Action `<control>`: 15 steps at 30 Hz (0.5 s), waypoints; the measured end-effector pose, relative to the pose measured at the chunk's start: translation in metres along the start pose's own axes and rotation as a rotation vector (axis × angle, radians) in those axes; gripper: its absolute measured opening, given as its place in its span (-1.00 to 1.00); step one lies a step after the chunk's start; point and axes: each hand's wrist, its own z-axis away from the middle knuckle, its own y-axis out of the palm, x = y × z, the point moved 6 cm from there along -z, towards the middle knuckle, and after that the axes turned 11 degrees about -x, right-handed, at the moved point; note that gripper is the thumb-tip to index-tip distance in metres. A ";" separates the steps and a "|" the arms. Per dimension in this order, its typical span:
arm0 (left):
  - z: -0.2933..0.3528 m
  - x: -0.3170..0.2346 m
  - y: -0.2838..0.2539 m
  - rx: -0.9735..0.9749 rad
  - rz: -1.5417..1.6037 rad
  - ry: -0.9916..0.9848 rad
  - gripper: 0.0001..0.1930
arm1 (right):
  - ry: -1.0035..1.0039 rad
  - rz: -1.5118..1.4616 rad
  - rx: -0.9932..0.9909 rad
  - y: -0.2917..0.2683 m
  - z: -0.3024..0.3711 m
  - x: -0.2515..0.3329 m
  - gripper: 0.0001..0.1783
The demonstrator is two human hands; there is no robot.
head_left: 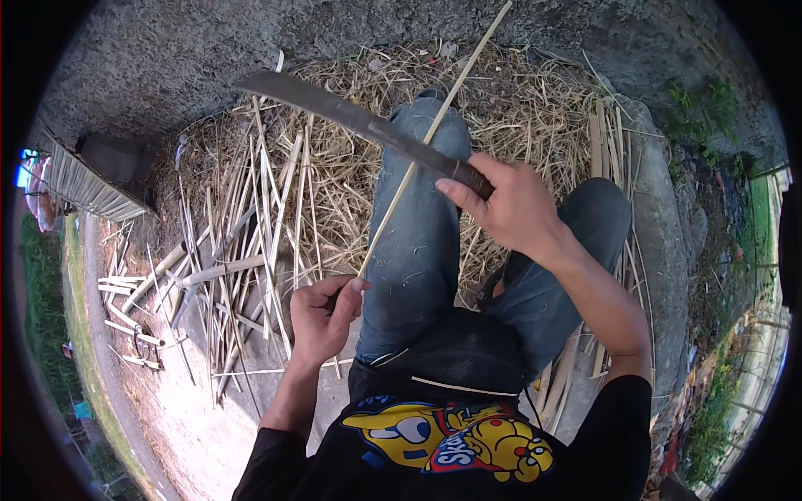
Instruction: The person thins a long bamboo strip by shaving off thin layers with a machete. They hold the strip in one hand and guide the blade along its surface while seated outdoors.
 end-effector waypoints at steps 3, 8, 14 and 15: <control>-0.006 0.008 0.020 0.151 0.325 -0.286 -0.75 | -0.255 0.072 0.059 0.028 0.037 0.036 -0.41; 0.001 0.025 0.024 0.099 0.646 -0.464 -0.79 | -0.449 0.128 0.045 0.034 0.061 0.061 -0.40; 0.026 0.028 0.022 0.315 1.000 -0.721 -0.76 | -0.018 0.128 -0.128 -0.012 -0.033 -0.022 -0.41; 0.026 0.031 0.023 0.331 1.041 -0.731 -0.76 | 0.073 0.120 -0.168 -0.023 -0.046 -0.040 -0.41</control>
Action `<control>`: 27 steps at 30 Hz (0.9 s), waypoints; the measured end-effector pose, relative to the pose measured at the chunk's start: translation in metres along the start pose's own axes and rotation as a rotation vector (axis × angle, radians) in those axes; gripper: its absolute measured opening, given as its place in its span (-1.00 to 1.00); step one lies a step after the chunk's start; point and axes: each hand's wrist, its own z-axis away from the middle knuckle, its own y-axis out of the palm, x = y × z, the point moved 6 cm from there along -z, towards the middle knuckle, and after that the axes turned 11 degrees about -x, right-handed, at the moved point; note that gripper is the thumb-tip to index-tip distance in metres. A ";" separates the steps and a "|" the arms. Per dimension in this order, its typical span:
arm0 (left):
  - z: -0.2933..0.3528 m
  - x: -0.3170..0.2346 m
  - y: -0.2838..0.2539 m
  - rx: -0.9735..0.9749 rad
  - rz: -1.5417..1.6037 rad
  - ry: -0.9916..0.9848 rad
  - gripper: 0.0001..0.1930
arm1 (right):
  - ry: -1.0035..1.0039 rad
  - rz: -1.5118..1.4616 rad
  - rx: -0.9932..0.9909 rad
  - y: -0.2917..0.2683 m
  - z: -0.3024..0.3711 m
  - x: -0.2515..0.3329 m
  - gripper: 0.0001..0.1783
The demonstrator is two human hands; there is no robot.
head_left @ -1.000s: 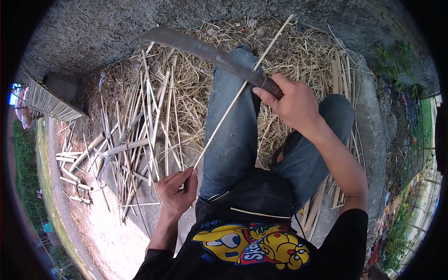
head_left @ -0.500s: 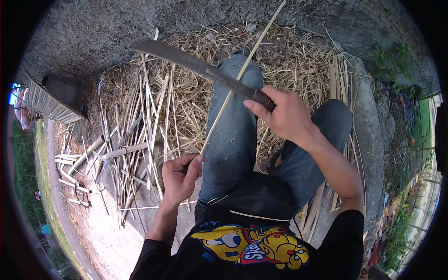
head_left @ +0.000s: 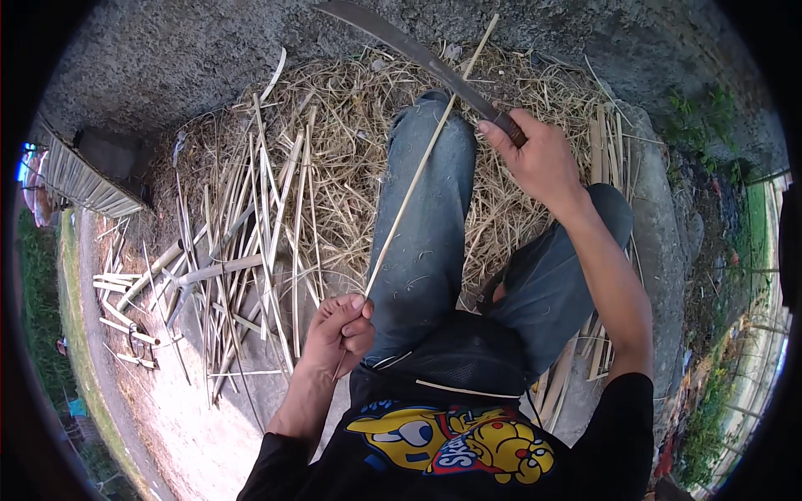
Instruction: The person thins a long bamboo strip by shaving off thin layers with a machete. They hold the strip in one hand and guide the blade along its surface while seated outdoors.
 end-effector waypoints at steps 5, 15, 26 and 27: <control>-0.006 -0.005 0.005 0.093 0.092 -0.127 -0.75 | -0.001 0.050 -0.006 -0.001 -0.019 -0.009 -0.41; -0.013 -0.001 0.013 0.089 0.177 -0.205 -0.76 | -0.475 0.009 0.282 0.015 0.101 0.095 -0.40; 0.013 0.005 -0.018 0.133 0.214 -0.205 -0.76 | 0.049 0.049 -0.068 -0.009 -0.063 -0.051 -0.35; 0.010 0.005 -0.019 0.127 0.206 -0.213 -0.76 | 0.075 0.011 -0.082 -0.011 -0.070 -0.054 -0.33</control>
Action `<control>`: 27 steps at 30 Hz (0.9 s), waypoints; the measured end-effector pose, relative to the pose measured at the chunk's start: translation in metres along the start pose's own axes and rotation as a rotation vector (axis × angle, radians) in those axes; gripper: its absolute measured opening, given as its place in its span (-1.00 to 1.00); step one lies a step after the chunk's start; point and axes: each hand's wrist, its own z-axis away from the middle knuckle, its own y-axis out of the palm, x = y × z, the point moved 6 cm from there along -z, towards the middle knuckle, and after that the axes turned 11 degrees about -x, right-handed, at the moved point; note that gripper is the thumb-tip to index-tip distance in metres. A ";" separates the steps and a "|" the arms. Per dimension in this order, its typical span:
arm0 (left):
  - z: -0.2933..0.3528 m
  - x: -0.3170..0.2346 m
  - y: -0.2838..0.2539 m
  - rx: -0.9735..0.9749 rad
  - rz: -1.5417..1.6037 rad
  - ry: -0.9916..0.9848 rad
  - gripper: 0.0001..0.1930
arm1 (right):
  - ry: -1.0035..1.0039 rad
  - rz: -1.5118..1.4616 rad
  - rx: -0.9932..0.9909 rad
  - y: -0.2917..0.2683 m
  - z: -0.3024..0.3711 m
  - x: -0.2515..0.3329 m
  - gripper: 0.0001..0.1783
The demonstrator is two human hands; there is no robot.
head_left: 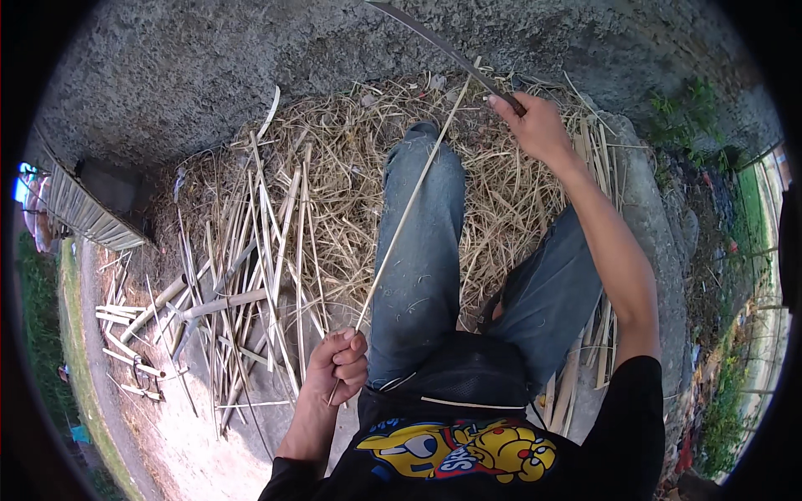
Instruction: The person thins a long bamboo strip by shaving off thin layers with a machete. They hold the strip in one hand and guide the blade along its surface while seated outdoors.
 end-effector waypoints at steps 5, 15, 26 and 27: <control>-0.004 0.008 0.000 -0.031 0.021 -0.063 -0.77 | -0.106 0.034 0.060 -0.004 0.021 0.044 -0.34; 0.000 0.000 -0.005 -0.056 0.010 -0.045 -0.76 | -0.547 0.147 0.222 0.003 0.104 0.100 -0.40; 0.022 0.006 -0.035 -0.096 0.046 -0.021 -0.76 | 0.048 0.056 -0.223 -0.028 -0.034 -0.061 -0.25; 0.015 0.003 -0.033 -0.065 0.070 -0.036 -0.76 | -0.011 -0.006 -0.221 -0.028 -0.032 -0.050 -0.25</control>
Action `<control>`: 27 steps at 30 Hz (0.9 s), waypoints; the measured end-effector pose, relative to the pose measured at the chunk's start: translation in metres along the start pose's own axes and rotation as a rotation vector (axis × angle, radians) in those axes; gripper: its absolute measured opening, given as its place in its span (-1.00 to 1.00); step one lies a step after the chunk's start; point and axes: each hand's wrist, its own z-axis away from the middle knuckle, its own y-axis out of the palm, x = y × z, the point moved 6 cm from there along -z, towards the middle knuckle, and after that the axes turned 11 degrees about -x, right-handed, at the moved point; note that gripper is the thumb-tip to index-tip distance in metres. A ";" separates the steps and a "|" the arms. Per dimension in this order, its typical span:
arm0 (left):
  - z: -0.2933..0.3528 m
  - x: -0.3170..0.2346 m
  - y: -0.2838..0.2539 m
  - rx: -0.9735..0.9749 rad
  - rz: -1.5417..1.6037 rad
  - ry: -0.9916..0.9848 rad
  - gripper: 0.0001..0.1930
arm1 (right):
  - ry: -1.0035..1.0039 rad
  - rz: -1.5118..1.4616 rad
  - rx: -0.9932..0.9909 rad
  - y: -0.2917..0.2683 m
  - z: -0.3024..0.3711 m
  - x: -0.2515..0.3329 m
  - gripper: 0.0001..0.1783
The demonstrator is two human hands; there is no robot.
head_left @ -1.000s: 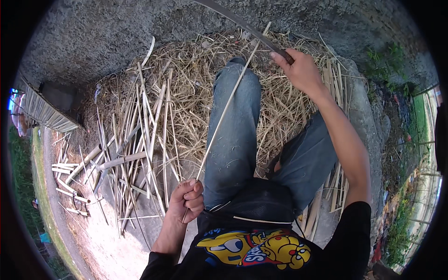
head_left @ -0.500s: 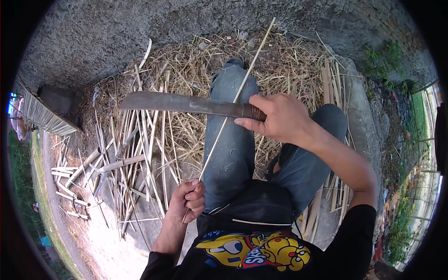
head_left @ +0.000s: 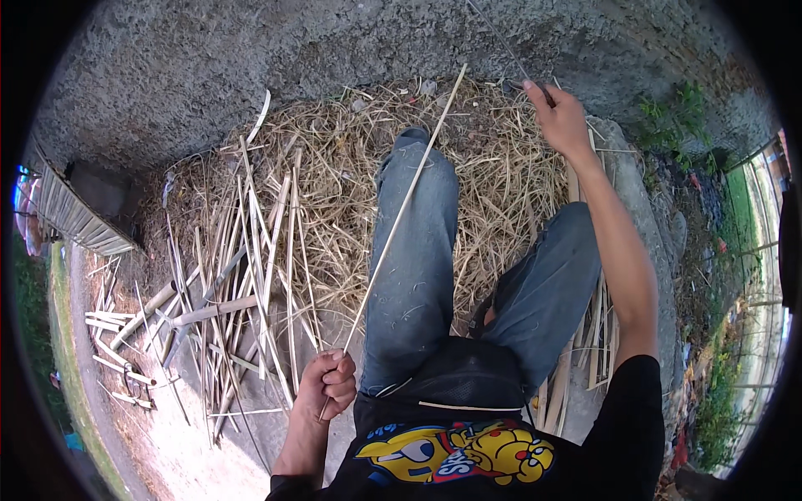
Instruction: The person thins a long bamboo strip by shaving off thin layers with a machete. They hold the strip in one hand and guide the blade along its surface while seated outdoors.
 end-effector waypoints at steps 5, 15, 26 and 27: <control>-0.018 0.003 0.027 0.105 0.061 -0.111 -0.77 | -0.092 -0.069 0.280 -0.006 0.074 0.091 -0.32; -0.029 0.014 0.062 0.142 0.040 -0.110 -0.75 | -0.469 -0.169 0.746 -0.008 0.221 0.200 -0.39; -0.032 0.020 0.058 0.116 0.003 -0.039 -0.75 | -0.184 -0.079 0.543 0.005 0.164 0.148 -0.41; -0.033 0.020 0.062 0.121 0.005 -0.046 -0.75 | -0.190 -0.080 0.542 0.004 0.167 0.151 -0.41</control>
